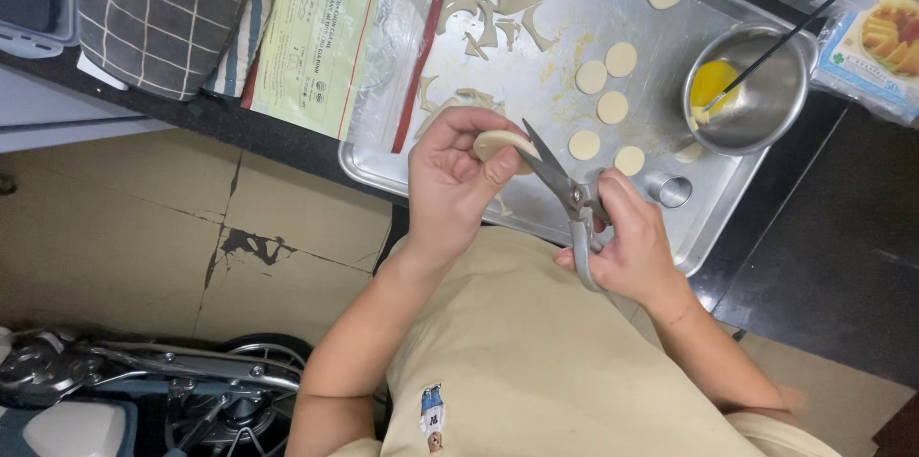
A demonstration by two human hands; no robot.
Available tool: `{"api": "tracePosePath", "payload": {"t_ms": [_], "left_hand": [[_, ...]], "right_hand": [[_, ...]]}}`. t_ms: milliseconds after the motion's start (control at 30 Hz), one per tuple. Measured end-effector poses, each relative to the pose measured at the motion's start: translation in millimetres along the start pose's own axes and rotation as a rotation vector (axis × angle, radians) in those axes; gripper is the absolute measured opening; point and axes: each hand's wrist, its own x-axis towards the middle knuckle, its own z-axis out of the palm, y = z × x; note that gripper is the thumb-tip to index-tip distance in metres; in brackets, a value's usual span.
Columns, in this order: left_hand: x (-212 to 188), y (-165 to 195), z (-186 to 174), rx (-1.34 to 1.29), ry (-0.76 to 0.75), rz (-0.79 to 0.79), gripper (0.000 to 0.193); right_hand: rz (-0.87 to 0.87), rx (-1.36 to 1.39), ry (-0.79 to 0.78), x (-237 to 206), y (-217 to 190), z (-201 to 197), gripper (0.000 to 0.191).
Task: The person cuts round dough pieces with scissors and trims their edges, then folds and pinches each piece by hand into a filled pastry shape and places the shaped pastries on the metal tray, repeating the cycle.
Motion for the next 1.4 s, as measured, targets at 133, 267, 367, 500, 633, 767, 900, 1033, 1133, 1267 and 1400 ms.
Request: {"api": "tracePosePath", "payload": {"t_ms": [133, 267, 367, 500, 633, 767, 900, 1033, 1133, 1267, 1400], "left_hand": [[-1.5, 1.7, 3.6, -0.002, 0.005, -0.026, 0.026], [-3.3, 1.8, 7.8, -0.005, 0.034, -0.014, 0.026], [-4.2, 2.7, 10.2, -0.002, 0.056, -0.003, 0.025], [-5.4, 4.0, 13.4, 0.018, 0.072, 0.03, 0.025], [-6.5, 5.2, 14.1, 0.037, 0.075, 0.03, 0.025], [-5.2, 8.6, 13.0, 0.043, 0.063, 0.01, 0.024], [1.6, 13.7, 16.6, 0.036, 0.007, -0.011, 0.022], [13.6, 19.5, 22.6, 0.084, -0.072, -0.052, 0.022], [23.2, 24.6, 24.9, 0.169, -0.141, -0.087, 0.023], [35.0, 30.0, 25.5, 0.254, -0.223, -0.138, 0.027], [40.6, 34.0, 19.2, 0.343, -0.264, -0.17, 0.029]], "right_hand": [[0.01, -0.031, -0.002, 0.4, -3.8, -2.1, 0.068], [-0.008, -0.052, 0.023, 1.3, -7.4, -3.0, 0.07], [-0.033, -0.036, 0.019, 1.6, -9.3, -3.9, 0.071], [0.004, -0.059, 0.023, 1.2, -10.3, -3.5, 0.069], [0.002, -0.03, 0.017, -0.6, -8.8, -2.5, 0.065], [-0.017, -0.03, 0.01, -2.2, -6.5, -3.4, 0.062], [0.006, 0.012, 0.008, -6.5, -7.1, -8.8, 0.063], [0.043, 0.002, 0.046, -19.4, -10.8, -18.1, 0.064], [0.077, 0.004, 0.093, -35.2, -14.8, -20.8, 0.062], [0.159, 0.078, 0.114, -52.5, -14.7, -18.5, 0.059], [0.235, 0.217, 0.089, -66.3, -17.9, -9.6, 0.057]]}}
